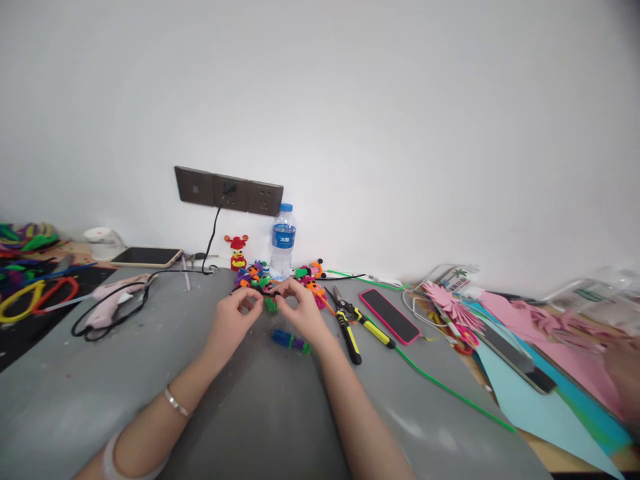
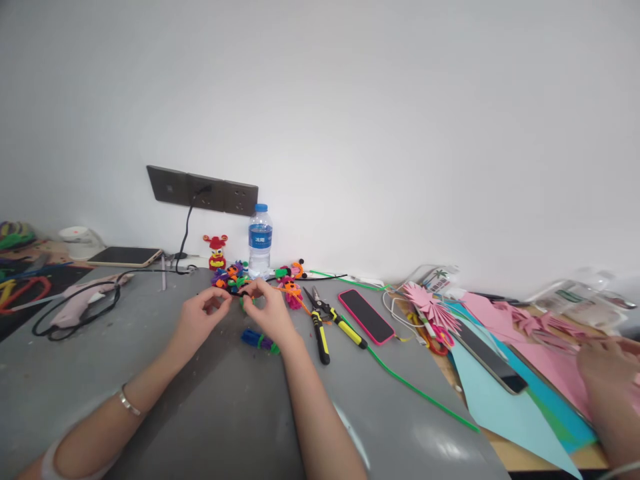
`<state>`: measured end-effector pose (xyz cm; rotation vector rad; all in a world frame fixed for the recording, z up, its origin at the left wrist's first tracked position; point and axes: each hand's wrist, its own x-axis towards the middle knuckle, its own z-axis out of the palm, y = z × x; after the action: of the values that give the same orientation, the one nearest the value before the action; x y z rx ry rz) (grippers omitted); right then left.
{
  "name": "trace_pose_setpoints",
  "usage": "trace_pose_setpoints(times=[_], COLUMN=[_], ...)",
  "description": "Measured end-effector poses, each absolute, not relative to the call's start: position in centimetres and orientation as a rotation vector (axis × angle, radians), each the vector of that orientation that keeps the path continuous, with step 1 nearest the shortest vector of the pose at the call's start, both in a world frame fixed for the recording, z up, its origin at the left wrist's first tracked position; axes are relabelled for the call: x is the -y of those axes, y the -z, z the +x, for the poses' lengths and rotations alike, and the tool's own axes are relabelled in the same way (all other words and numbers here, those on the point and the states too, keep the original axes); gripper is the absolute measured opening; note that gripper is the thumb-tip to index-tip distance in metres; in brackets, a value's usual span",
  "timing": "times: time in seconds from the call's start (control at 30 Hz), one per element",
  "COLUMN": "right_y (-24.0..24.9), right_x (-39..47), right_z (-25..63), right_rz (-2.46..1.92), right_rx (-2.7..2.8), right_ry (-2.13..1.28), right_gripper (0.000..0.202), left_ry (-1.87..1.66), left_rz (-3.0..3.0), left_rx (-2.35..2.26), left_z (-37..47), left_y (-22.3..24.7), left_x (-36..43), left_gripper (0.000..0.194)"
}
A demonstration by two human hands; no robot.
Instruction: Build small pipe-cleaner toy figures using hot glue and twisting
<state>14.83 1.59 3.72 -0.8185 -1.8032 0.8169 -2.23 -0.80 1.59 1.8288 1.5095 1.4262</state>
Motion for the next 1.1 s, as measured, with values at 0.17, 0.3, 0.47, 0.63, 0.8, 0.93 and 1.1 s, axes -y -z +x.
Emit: trace_pose_setpoints(times=[0.17, 0.3, 0.47, 0.63, 0.8, 0.93, 1.1], right_y=[-3.65, -3.89, -4.04, -4.14, -4.37, -4.41, -4.2], right_x=[-1.85, -1.75, -1.4, -1.19, -1.06, -1.1, -1.33], right_z=[15.07, 15.16, 14.96, 14.91, 14.98, 14.96, 14.96], right_rz=[-0.793, -0.75, -0.718, -0.704, -0.703, -0.719, -0.734], right_rx=[1.694, 1.675, 1.721, 1.744, 1.762, 1.764, 1.7], right_ry=[-0.919, -0.977, -1.04, -1.046, -1.037, -1.024, -1.034], right_gripper=[0.007, 0.012, 0.013, 0.011, 0.01, 0.012, 0.011], left_ry=[-1.498, -1.584, -1.597, -1.614, -1.629, -1.608, -1.544], left_rz=[1.765, 1.797, 1.854, 1.875, 1.875, 1.876, 1.835], left_rx=[-1.486, -1.438, -1.419, -1.43, -1.436, -1.432, -1.393], left_z=[-2.35, -2.4, -2.49, -2.64, -2.72, -2.7, -2.53], left_y=[-1.81, -1.89, -1.73, -1.6, -1.2, -1.14, -1.56], left_x=[0.64, 0.51, 0.44, 0.34, 0.14, 0.14, 0.47], left_gripper=[0.009, 0.01, 0.008, 0.01, 0.01, 0.008, 0.01])
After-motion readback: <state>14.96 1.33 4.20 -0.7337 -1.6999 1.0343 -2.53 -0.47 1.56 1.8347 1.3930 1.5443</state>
